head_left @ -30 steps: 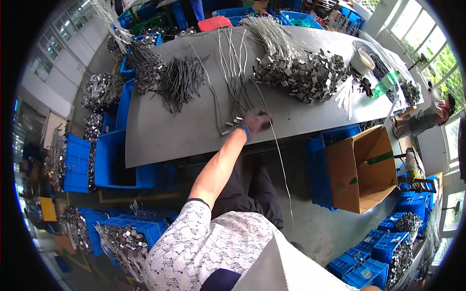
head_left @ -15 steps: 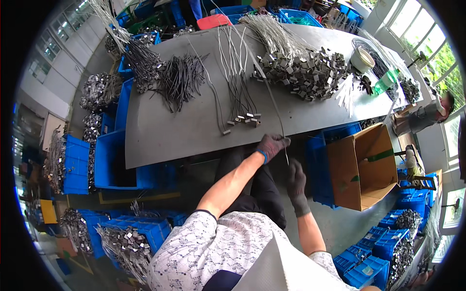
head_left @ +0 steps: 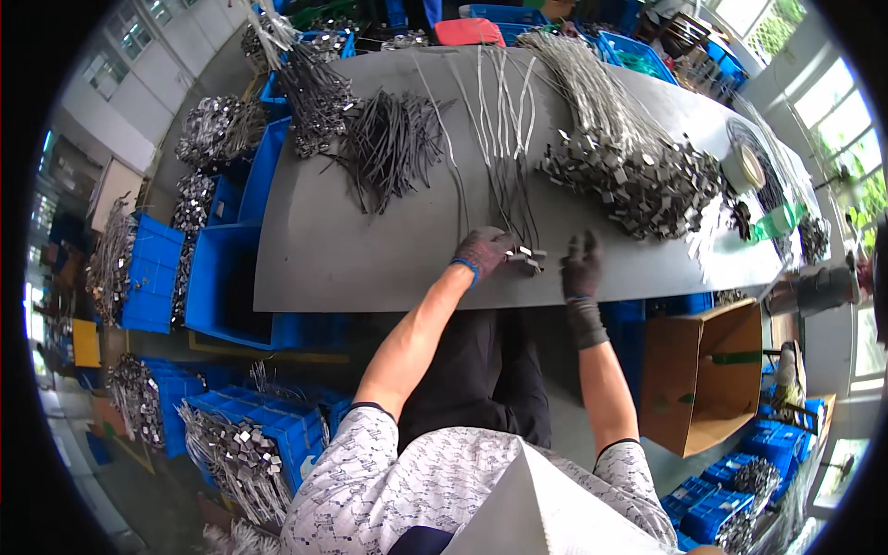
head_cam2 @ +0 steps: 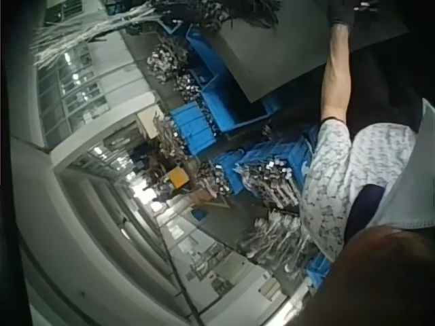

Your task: Bundling groups of electrical cables together using ties and sorting them into storage bins.

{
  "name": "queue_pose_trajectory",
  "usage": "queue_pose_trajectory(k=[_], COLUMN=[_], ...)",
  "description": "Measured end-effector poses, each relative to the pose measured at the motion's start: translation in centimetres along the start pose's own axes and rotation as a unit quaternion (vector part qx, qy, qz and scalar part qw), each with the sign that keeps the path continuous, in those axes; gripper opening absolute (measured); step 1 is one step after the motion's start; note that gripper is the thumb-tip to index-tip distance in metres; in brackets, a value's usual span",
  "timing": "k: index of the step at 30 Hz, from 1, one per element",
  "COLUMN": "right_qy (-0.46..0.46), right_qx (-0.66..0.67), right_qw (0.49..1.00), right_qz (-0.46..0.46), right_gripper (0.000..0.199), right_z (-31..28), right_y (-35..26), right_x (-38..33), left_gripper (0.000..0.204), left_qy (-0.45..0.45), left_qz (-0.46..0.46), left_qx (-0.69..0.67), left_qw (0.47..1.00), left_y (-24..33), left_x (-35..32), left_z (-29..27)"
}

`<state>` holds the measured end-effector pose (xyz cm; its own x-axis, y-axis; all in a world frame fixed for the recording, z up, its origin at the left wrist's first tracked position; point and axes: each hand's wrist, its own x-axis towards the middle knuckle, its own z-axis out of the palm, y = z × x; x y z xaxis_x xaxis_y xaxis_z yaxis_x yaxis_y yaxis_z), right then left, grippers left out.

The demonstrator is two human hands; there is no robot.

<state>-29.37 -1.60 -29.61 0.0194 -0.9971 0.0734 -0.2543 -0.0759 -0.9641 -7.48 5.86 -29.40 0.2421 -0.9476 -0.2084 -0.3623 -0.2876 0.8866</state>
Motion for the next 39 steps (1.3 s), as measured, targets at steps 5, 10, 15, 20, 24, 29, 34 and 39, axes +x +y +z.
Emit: queue_pose_trajectory(k=[5,10,15,20,24,29,34,39], right_qy=[0.143,-0.013,-0.086,-0.231,-0.393,-0.287,-0.184,-0.403], right_qx=[-0.337,0.077,-0.386,0.234,-0.175,0.041,-0.015,-0.571], right_qw=[0.914,0.953,0.893,0.903,0.842,0.904,0.943,0.645], right_qz=[-0.175,0.291,-0.214,0.277,-0.326,0.314,0.276,0.309], right_gripper=[0.059,0.051,0.041,0.04,0.041,0.042,0.042,0.025], right_z=[-1.8,0.4,0.1,-5.8,-10.3,-14.7,-18.9,-31.0], right_y=[1.1,2.0,5.4,6.2,3.0,-1.3,5.7,16.5], right_x=[12.1,18.6,18.2,8.0,-2.5,-15.6,-26.6,-38.9], left_gripper=[0.033,0.044,0.042,0.034,0.032,0.023,0.01,0.012], left_qy=[0.297,0.393,0.267,0.203,0.157,0.044,0.1,-0.02], left_qz=[-0.012,-0.163,-0.246,-0.237,-0.211,-0.178,-0.266,-0.144], left_qx=[0.123,0.336,0.329,0.345,0.39,0.36,-0.361,-0.524], left_qw=[0.947,0.84,0.872,0.885,0.882,0.915,0.888,0.839], left_y=[-7.3,-12.6,-14.0,-15.3,-19.5,-24.6,-19.1,-8.5], left_x=[-0.2,1.2,3.5,3.8,4.9,5.4,-1.0,-4.9], left_z=[-10.4,-18.2,-19.7,-19.3,-19.0,-17.3,-13.1,-4.5])
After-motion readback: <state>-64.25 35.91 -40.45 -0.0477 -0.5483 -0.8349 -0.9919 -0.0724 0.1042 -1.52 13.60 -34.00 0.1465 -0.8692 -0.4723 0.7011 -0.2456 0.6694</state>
